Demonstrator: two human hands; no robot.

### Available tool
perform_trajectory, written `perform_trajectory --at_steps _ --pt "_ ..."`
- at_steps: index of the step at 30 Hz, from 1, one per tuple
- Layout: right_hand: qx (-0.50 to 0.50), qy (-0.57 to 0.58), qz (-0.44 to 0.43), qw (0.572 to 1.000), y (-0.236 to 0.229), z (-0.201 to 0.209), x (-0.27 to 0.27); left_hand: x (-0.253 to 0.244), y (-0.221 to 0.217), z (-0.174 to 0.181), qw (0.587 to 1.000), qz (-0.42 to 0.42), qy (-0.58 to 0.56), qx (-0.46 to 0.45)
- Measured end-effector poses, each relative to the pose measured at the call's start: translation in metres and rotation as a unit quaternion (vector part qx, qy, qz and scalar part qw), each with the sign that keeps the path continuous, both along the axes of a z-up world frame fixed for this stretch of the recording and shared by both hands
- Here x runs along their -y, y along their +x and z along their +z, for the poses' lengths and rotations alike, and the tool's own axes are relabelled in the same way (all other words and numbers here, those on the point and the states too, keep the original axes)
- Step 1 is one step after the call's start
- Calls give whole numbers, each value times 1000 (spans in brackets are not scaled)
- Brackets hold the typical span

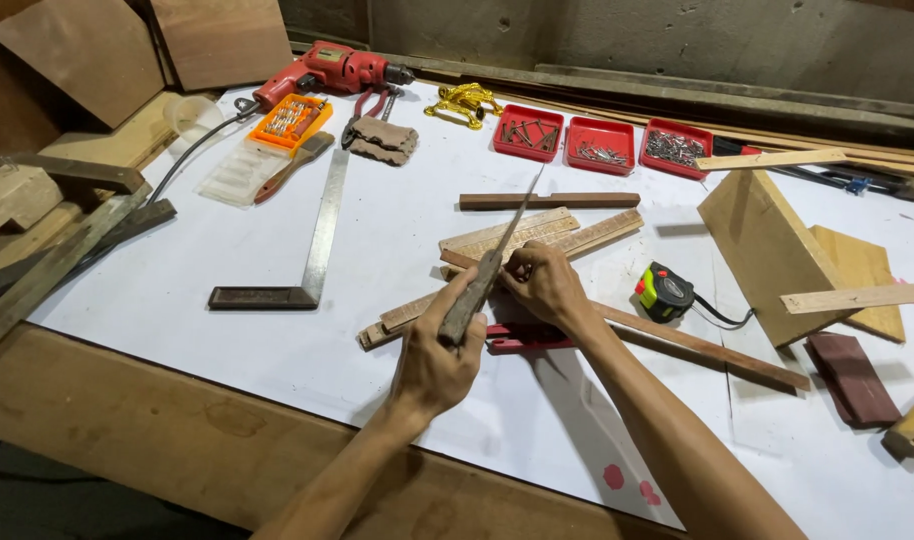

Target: Measure and mark a wooden strip using a tape measure and pencil.

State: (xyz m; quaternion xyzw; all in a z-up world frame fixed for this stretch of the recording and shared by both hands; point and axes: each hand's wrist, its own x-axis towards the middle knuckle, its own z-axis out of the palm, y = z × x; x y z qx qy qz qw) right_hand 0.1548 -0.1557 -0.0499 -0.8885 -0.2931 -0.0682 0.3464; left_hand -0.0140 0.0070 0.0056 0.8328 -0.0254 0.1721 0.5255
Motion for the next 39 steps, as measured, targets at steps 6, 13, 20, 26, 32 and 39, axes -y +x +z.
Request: perform_trajectory --at_steps 6,13,20,26,32,39 --pt "-10 -24 -20 999 4 -6 0 1 -9 -12 990 7 29 139" --pt "-11 -5 -17 1000 -3 3 0 -3 -28 4 999 -4 2 -43" --pt "14 -5 6 1000 5 -10 5 5 -2 -13 999 0 -3 35" --pt "-20 -12 -16 1000 -5 9 -3 -4 -38 7 1000 3 -1 -22" --pt "11 5 8 1000 -1 4 3 6 8 -14 999 0 9 37" --pt "-32 -5 -5 999 0 5 0 5 -25 7 1000 11 4 4"
